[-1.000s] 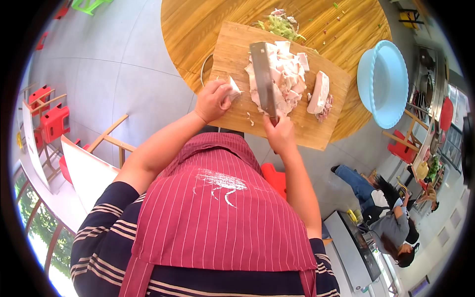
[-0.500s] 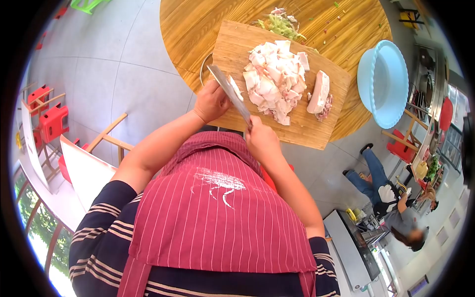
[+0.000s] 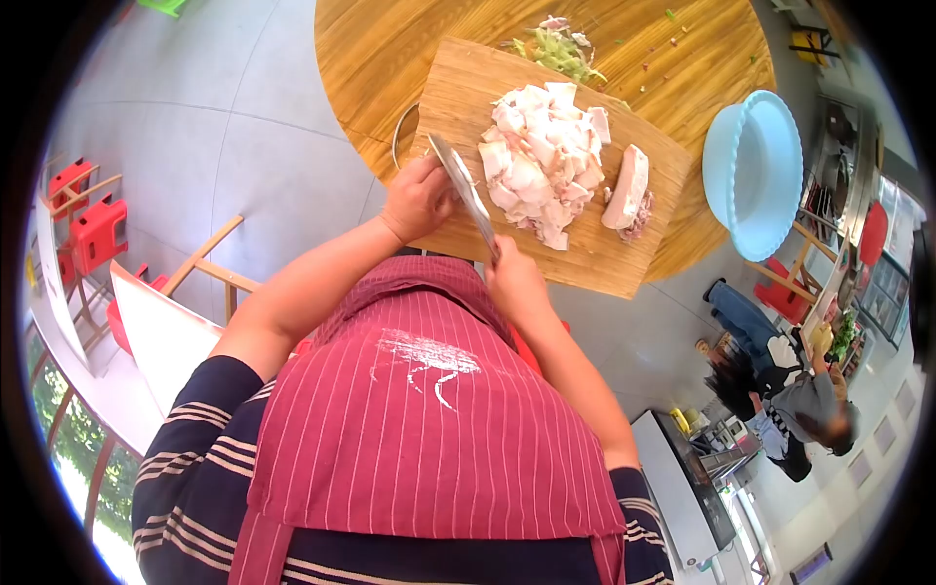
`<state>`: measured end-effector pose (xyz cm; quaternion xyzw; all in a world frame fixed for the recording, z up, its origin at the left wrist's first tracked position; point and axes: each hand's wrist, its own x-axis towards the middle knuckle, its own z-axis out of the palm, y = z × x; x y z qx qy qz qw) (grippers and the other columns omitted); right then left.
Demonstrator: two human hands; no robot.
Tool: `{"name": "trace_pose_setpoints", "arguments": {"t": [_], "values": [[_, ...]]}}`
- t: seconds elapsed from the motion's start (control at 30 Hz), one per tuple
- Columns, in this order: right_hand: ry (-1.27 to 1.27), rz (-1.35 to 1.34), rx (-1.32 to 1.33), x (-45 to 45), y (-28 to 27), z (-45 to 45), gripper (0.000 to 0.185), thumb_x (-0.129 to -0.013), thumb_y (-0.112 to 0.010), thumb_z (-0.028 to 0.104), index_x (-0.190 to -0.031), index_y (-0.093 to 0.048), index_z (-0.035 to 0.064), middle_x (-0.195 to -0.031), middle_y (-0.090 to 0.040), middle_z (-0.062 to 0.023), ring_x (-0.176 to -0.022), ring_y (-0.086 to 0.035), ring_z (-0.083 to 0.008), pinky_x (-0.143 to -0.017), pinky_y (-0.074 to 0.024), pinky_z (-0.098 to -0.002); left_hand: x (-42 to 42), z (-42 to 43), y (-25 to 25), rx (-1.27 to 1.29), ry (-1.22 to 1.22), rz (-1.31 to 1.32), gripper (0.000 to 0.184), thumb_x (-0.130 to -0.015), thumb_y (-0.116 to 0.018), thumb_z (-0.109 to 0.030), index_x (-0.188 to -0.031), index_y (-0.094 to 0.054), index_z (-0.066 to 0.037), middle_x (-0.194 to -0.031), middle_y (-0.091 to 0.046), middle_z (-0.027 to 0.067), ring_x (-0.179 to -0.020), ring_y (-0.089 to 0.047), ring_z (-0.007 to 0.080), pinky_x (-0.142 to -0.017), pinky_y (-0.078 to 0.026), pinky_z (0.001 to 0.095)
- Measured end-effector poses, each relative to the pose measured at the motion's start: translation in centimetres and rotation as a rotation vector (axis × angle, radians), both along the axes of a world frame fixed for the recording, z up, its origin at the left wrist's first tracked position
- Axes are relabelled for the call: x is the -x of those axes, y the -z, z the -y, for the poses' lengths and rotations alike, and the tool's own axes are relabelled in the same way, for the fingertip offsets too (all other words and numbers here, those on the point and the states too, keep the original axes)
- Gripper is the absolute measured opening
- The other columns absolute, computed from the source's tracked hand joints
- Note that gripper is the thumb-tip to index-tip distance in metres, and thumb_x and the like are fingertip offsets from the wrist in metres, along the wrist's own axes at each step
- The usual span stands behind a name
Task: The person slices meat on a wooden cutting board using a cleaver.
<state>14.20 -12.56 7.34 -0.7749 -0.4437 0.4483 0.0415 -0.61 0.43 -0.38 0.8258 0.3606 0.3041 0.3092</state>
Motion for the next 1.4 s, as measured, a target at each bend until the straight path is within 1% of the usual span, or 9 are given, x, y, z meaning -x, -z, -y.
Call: {"name": "trace_pose_setpoints", "arguments": {"t": [0.2, 0.3, 0.37, 0.47, 0.57, 0.73, 1.07, 1.13, 1.4], "values": [[-0.005, -0.020, -0.191, -0.2, 3.3, -7.1, 0.026, -0.087, -0.056, 0.018, -0.108, -0.056, 0.0030, -0.083, -0.064, -0.0251, -0.083, -0.062, -0.0419, -0.073, -0.0488, -0.0463, 0.2, 0.0, 0.1, -0.091, 0.080, -0.109, 0.031, -0.064, -0.065, -0.005, -0.094, -0.058, -0.007, -0.093, -0.058, 0.0112, -0.082, -0.057, 0.0300, -0.071, -0.047, 0.0379], [-0.047, -0.212, -0.174, -3.8, 3.5, -6.7, 0.023, -0.085, -0.059, 0.018, -0.100, -0.058, 0.0016, -0.073, -0.062, -0.0219, -0.071, -0.062, -0.0377, -0.066, -0.0496, -0.0422, 0.3, 0.2, 0.5, -0.145, 0.045, -0.025, 0.031, -0.064, -0.066, -0.006, -0.095, -0.058, -0.008, -0.094, -0.059, 0.0105, -0.082, -0.057, 0.0297, -0.072, -0.047, 0.0384], [0.405, -0.392, -0.021, -5.3, 3.4, -4.1, 0.024, -0.083, -0.062, 0.019, -0.097, -0.057, 0.0000, -0.065, -0.058, -0.0182, -0.059, -0.058, -0.0320, -0.058, -0.0479, -0.0377, 0.4, 0.7, 1.1, -0.087, -0.025, 0.024, 0.032, -0.066, -0.067, -0.003, -0.097, -0.058, -0.007, -0.096, -0.059, 0.0108, -0.086, -0.058, 0.0310, -0.076, -0.048, 0.0391], [0.433, -0.311, -0.048, -4.1, -0.2, -2.2, 0.027, -0.086, -0.060, 0.021, -0.101, -0.061, -0.0013, -0.076, -0.064, -0.0219, -0.067, -0.063, -0.0372, -0.062, -0.0495, -0.0397, 0.6, 0.5, 1.1, -0.096, 0.006, -0.008, 0.033, -0.066, -0.069, -0.004, -0.098, -0.059, -0.007, -0.097, -0.060, 0.0107, -0.088, -0.058, 0.0304, -0.077, -0.049, 0.0378], [0.198, -0.064, -0.218, -1.7, -1.3, -0.3, 0.026, -0.086, -0.060, 0.021, -0.103, -0.060, 0.0008, -0.077, -0.065, -0.0214, -0.068, -0.063, -0.0386, -0.062, -0.0490, -0.0424, 0.4, 0.5, 1.1, -0.104, -0.014, 0.013, 0.032, -0.066, -0.068, -0.004, -0.097, -0.060, -0.006, -0.096, -0.060, 0.0109, -0.085, -0.059, 0.0307, -0.075, -0.049, 0.0377], [0.018, 0.076, -0.142, 0.2, -2.8, 2.7, 0.028, -0.086, -0.060, 0.019, -0.110, -0.053, 0.0079, -0.075, -0.064, -0.0191, -0.072, -0.062, -0.0404, -0.064, -0.0481, -0.0482, 0.2, 0.6, 0.9, -0.103, -0.016, -0.028, 0.033, -0.065, -0.068, -0.006, -0.097, -0.059, -0.007, -0.095, -0.060, 0.0095, -0.081, -0.057, 0.0291, -0.071, -0.047, 0.0376], [-0.012, 0.096, -0.046, 0.4, -4.7, 3.6, 0.027, -0.085, -0.060, 0.018, -0.108, -0.051, 0.0083, -0.073, -0.064, -0.0188, -0.070, -0.062, -0.0414, -0.061, -0.0485, -0.0496, -0.2, 0.5, 0.6, -0.120, -0.048, -0.011, 0.033, -0.065, -0.069, -0.007, -0.097, -0.059, -0.006, -0.093, -0.060, 0.0103, -0.080, -0.057, 0.0293, -0.071, -0.047, 0.0381], [0.018, 0.030, 0.045, 0.4, -5.7, 3.3, 0.024, -0.086, -0.055, 0.020, -0.108, -0.050, 0.0098, -0.078, -0.065, -0.0211, -0.072, -0.062, -0.0439, -0.066, -0.0479, -0.0541, -0.1, 0.4, 0.9, -0.124, -0.041, 0.004, 0.035, -0.066, -0.071, -0.009, -0.098, -0.060, -0.005, -0.090, -0.059, 0.0116, -0.079, -0.056, 0.0310, -0.070, -0.047, 0.0391], [-0.018, 0.038, -0.022, 1.0, -1.2, -3.3, 0.028, -0.085, -0.057, 0.016, -0.110, -0.051, 0.0058, -0.082, -0.064, -0.0239, -0.078, -0.061, -0.0432, -0.069, -0.0478, -0.0519, 0.1, 0.3, 0.5, -0.071, -0.010, -0.068, 0.029, -0.064, -0.068, -0.005, -0.092, -0.059, -0.006, -0.089, -0.058, 0.0100, -0.075, -0.055, 0.0297, -0.067, -0.046, 0.0393]]}}
